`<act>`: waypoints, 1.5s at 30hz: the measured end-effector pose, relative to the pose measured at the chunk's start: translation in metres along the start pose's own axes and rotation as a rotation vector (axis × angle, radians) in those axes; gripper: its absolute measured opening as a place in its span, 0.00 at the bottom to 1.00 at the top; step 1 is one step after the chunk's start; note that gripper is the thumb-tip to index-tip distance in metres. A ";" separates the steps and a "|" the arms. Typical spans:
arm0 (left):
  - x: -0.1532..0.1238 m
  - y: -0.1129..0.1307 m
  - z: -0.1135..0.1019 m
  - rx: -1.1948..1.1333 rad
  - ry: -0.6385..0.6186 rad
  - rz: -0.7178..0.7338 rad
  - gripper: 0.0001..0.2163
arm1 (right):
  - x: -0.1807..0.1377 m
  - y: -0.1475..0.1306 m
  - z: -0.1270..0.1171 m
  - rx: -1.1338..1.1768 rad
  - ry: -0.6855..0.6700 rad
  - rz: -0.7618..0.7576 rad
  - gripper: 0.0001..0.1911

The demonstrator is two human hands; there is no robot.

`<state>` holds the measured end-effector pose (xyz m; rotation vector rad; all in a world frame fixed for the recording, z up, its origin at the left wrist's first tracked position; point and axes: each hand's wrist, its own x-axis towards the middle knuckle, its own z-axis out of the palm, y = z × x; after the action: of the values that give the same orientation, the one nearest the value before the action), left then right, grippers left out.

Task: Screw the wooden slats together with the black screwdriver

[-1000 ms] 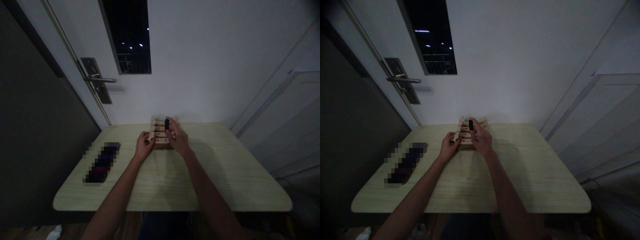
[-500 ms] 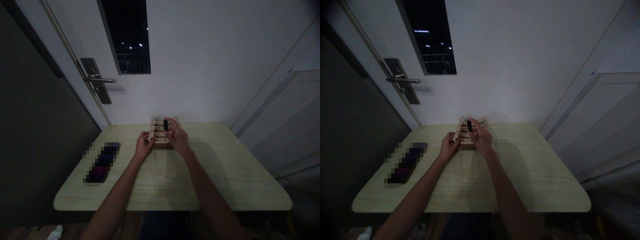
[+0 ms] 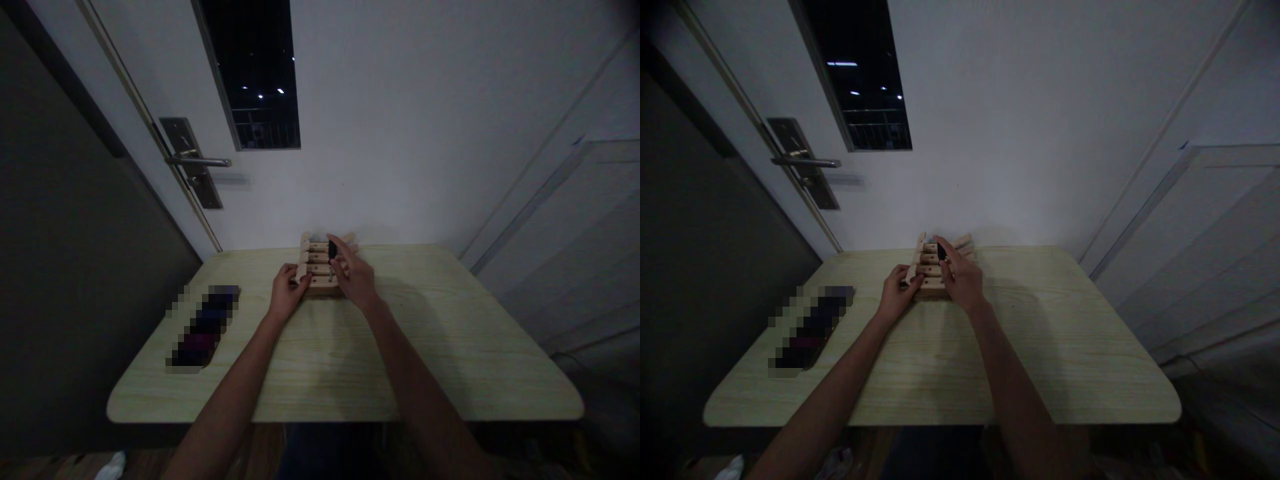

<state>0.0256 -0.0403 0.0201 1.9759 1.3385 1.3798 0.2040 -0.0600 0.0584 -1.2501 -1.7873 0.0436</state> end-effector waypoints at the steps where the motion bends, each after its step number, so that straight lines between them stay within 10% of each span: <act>1: 0.000 0.000 0.000 0.001 -0.003 -0.001 0.09 | 0.000 0.000 0.000 0.022 -0.005 0.007 0.23; 45: -0.001 0.002 0.000 -0.029 -0.019 -0.028 0.09 | -0.001 -0.002 0.001 0.056 0.029 0.003 0.23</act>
<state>0.0263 -0.0424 0.0215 1.9398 1.3252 1.3572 0.2019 -0.0607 0.0581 -1.2075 -1.7475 0.0765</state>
